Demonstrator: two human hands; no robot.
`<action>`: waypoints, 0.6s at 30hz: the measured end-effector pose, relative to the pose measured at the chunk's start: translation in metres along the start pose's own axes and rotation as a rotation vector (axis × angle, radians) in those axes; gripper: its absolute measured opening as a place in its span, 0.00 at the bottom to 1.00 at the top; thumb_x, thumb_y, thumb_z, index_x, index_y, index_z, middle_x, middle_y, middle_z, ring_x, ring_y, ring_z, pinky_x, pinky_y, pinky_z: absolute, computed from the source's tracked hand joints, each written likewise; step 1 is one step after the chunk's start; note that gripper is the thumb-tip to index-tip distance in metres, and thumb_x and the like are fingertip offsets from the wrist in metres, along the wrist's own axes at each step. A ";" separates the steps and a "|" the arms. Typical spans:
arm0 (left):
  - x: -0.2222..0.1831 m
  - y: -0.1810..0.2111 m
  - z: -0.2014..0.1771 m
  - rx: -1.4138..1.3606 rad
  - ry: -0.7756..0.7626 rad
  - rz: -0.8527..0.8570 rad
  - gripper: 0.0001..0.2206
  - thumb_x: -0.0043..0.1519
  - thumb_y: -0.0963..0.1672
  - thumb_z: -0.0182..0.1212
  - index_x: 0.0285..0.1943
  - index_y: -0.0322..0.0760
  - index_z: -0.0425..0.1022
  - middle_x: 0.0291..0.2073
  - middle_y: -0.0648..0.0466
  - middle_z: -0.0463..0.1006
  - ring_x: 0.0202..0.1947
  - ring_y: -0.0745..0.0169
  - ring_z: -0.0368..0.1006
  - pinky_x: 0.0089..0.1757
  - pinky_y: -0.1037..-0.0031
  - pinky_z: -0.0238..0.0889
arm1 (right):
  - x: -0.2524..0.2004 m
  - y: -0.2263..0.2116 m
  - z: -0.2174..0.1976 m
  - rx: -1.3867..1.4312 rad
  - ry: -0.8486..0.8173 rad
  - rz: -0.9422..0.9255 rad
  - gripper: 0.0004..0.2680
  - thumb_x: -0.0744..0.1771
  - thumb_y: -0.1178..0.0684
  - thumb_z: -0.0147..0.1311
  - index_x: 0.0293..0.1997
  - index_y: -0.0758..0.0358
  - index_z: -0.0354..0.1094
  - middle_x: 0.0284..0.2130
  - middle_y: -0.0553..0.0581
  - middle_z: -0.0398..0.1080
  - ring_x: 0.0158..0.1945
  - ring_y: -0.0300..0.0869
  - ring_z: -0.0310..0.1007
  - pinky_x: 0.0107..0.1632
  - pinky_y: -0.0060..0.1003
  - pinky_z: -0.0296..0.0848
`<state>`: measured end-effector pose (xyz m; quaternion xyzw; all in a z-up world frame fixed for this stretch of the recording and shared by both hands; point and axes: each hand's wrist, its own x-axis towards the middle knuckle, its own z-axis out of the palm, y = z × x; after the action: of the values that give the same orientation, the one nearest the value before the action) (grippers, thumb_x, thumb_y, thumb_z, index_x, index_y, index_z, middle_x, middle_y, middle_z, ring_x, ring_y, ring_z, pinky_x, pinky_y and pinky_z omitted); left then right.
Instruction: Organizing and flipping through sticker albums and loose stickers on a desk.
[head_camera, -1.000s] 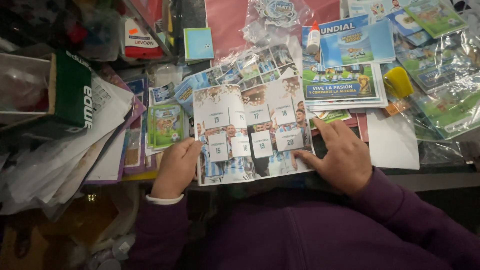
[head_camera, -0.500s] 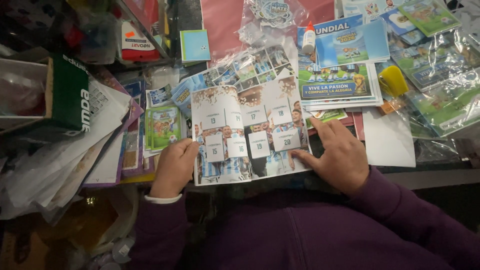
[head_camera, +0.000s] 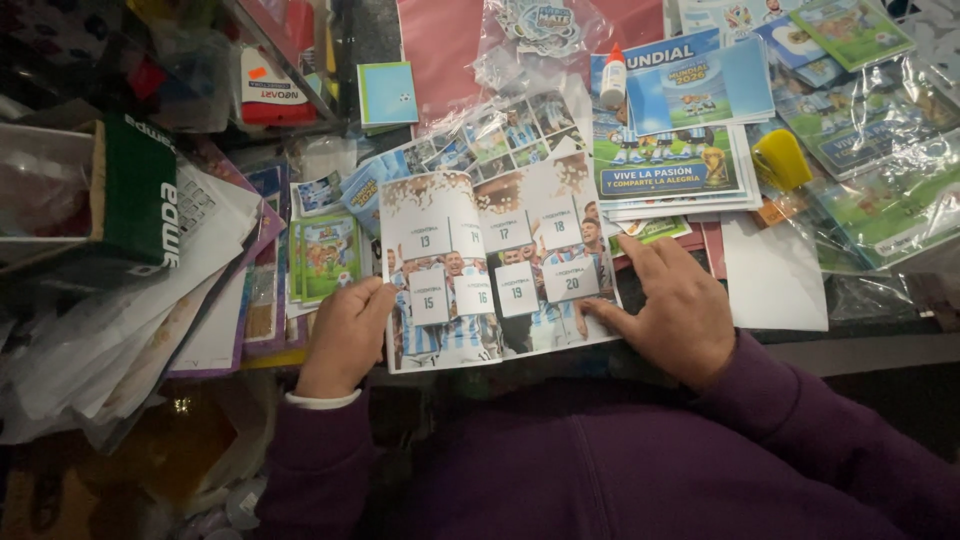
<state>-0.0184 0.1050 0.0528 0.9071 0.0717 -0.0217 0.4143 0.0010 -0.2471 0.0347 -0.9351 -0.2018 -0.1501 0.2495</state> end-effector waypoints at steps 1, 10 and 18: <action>0.000 0.002 0.000 -0.002 -0.002 -0.007 0.15 0.65 0.48 0.54 0.35 0.28 0.74 0.20 0.43 0.73 0.20 0.56 0.70 0.28 0.63 0.61 | 0.000 0.000 0.000 0.003 -0.015 0.011 0.28 0.60 0.40 0.68 0.61 0.68 0.65 0.38 0.60 0.69 0.40 0.52 0.73 0.41 0.45 0.73; -0.001 -0.006 0.009 -0.108 -0.021 0.131 0.18 0.71 0.49 0.53 0.39 0.27 0.72 0.23 0.46 0.68 0.26 0.61 0.63 0.31 0.65 0.59 | -0.001 0.004 0.001 0.037 0.020 -0.020 0.28 0.60 0.40 0.67 0.61 0.69 0.65 0.40 0.63 0.69 0.42 0.55 0.73 0.43 0.46 0.73; -0.016 0.029 0.034 -0.302 -0.220 0.425 0.19 0.67 0.53 0.56 0.57 0.36 0.74 0.46 0.51 0.81 0.49 0.59 0.79 0.47 0.69 0.72 | -0.006 0.010 0.004 0.112 0.055 0.005 0.23 0.63 0.49 0.63 0.63 0.70 0.65 0.44 0.66 0.72 0.46 0.57 0.74 0.47 0.46 0.73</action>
<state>-0.0294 0.0591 0.0534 0.8220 -0.1628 -0.0216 0.5453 0.0008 -0.2545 0.0248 -0.9157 -0.2006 -0.1637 0.3074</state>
